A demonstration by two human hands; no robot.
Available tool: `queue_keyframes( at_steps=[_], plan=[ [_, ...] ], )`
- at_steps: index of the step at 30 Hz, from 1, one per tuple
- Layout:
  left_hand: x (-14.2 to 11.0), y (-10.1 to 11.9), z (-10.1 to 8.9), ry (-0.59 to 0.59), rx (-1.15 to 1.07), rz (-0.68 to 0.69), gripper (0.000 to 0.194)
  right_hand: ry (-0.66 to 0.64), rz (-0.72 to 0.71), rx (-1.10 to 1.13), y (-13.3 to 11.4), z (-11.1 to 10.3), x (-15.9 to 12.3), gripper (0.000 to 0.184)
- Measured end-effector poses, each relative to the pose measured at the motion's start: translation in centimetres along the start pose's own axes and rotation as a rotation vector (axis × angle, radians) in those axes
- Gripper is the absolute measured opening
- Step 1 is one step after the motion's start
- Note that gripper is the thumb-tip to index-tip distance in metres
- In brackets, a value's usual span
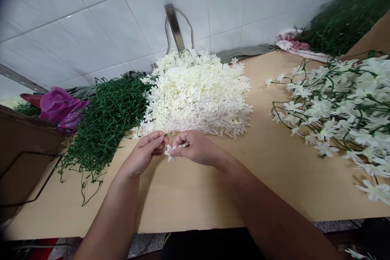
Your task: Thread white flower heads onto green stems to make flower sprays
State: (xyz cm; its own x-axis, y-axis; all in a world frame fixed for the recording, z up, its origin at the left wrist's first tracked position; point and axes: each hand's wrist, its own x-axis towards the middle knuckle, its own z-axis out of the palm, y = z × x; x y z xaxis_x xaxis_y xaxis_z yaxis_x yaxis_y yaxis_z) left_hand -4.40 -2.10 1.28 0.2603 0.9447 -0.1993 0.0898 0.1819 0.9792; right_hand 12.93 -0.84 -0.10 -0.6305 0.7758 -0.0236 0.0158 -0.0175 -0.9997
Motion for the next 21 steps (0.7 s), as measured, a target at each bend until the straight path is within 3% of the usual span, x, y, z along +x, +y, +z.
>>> queue_keyframes(
  at_steps=[4, 10, 21],
  plan=[
    [0.1, -0.2, 0.3, -0.007, 0.001, -0.022, 0.024, 0.091, 0.047, 0.298, -0.1, 0.0, 0.1, 0.016],
    [0.2, -0.3, 0.3, -0.038, -0.022, -0.046, 0.025, 0.067, 0.038, 0.616, 0.5, 0.6, 0.7, 0.021],
    [0.3, -0.7, 0.1, -0.083, 0.019, -0.009, 0.026, 0.099, 0.057, 0.577, 0.5, 1.0, 0.8, 0.027]
  ],
)
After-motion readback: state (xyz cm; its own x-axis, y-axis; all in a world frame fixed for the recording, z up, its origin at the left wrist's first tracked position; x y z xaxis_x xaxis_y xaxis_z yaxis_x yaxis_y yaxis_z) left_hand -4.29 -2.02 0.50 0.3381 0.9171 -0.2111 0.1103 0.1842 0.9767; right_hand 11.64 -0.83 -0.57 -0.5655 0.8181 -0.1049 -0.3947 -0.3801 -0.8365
